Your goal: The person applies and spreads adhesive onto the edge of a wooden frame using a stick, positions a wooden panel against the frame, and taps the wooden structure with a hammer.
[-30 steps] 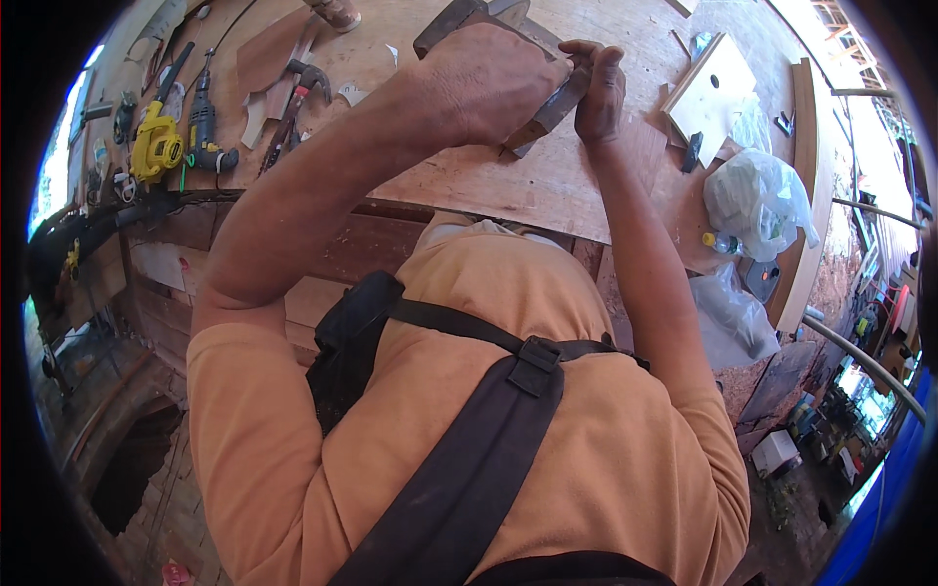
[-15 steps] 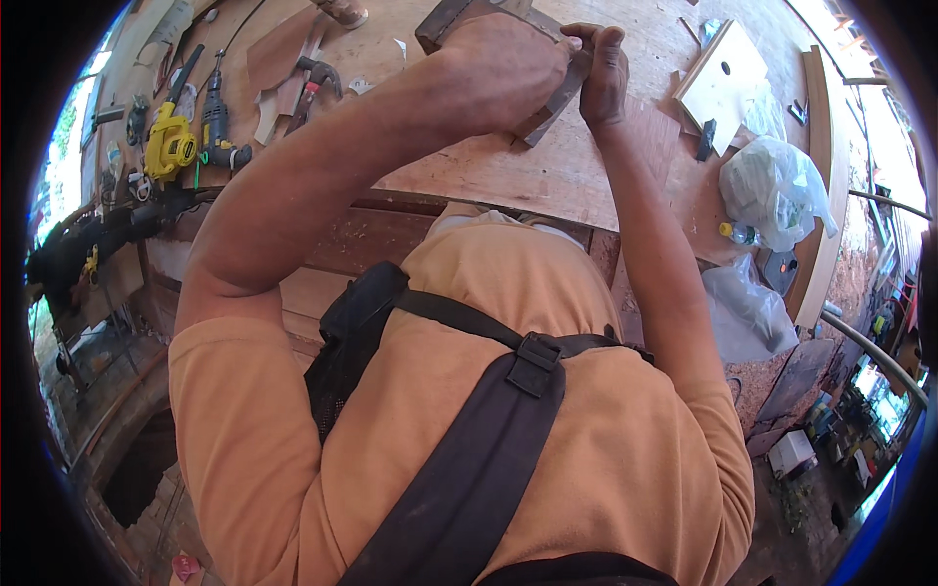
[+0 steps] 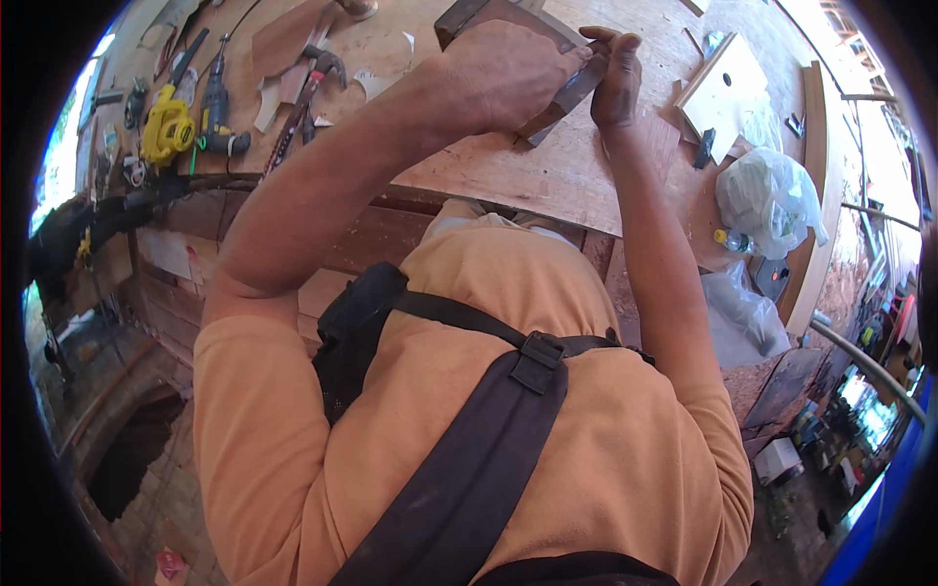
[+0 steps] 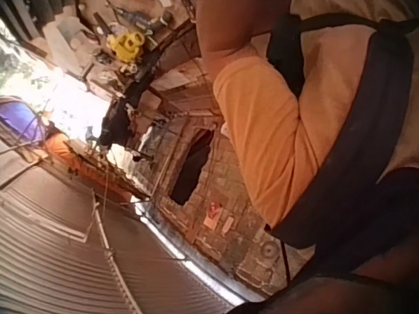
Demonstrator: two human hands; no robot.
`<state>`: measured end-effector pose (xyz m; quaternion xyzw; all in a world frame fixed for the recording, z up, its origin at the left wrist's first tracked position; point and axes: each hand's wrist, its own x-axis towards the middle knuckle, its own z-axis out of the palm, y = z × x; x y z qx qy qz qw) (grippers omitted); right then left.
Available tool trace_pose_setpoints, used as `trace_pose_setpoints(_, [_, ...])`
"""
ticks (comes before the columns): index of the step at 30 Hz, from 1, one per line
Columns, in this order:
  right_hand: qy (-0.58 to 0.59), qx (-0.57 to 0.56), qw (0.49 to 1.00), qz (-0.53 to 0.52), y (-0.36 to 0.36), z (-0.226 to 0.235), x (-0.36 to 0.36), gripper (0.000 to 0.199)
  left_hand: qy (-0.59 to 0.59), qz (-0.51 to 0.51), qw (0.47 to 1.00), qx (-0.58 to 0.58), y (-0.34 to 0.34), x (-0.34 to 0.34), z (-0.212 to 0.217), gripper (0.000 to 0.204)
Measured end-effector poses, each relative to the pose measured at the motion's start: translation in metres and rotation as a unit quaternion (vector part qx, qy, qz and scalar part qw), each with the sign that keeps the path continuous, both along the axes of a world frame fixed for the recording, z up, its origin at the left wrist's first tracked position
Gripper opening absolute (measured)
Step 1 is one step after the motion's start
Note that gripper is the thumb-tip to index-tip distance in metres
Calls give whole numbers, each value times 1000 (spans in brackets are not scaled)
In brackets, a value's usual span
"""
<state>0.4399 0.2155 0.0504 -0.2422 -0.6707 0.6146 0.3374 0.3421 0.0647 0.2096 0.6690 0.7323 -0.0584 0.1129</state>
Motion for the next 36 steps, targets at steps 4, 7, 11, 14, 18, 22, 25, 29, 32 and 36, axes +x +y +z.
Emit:
trace_pose_setpoints(4, [5, -24, 1000, 9, 2, 3, 1, 77, -8, -22, 1000, 18, -16, -3, 0, 62])
trace_pose_setpoints(7, [-1, -22, 1000, 13, 3, 1, 0, 77, -25, -24, 999, 3, -33, -3, 7, 52])
trace_pose_setpoints(11, [0, -15, 1000, 17, 3, 2, 2, 77, -48, 0, 998, -31, -42, 1, 11, 45])
trace_pose_setpoints(14, [1, -33, 999, 32, 5, 4, 4, 77, -47, -2, 999, -2, -51, 3, 7, 38])
trace_pose_setpoints(18, [-22, -12, 999, 45, 10, 6, 10, 76, -47, 1, 999, 15, -57, 7, 9, 32])
trace_pose_setpoints(22, [-52, 129, 989, 55, -5, 49, 21, 66, -125, 12, 989, -82, -60, -3, 17, 29])
trace_pose_setpoints(25, [-93, 206, 970, 87, -14, 79, 33, 55, -251, 33, 966, 41, -86, -10, -14, 46])
trace_pose_setpoints(29, [-209, 230, 943, 115, -20, 96, 34, 52, -242, 85, 940, 224, -110, -20, -61, 48])
trace_pose_setpoints(32, [-208, 117, 965, 109, -13, 85, 33, 41, -346, 230, 877, 241, -111, -32, -59, 46])
trace_pose_setpoints(36, [-149, 58, 986, 36, -6, 79, 26, 41, -304, 352, 860, 208, -93, -70, -43, 69])
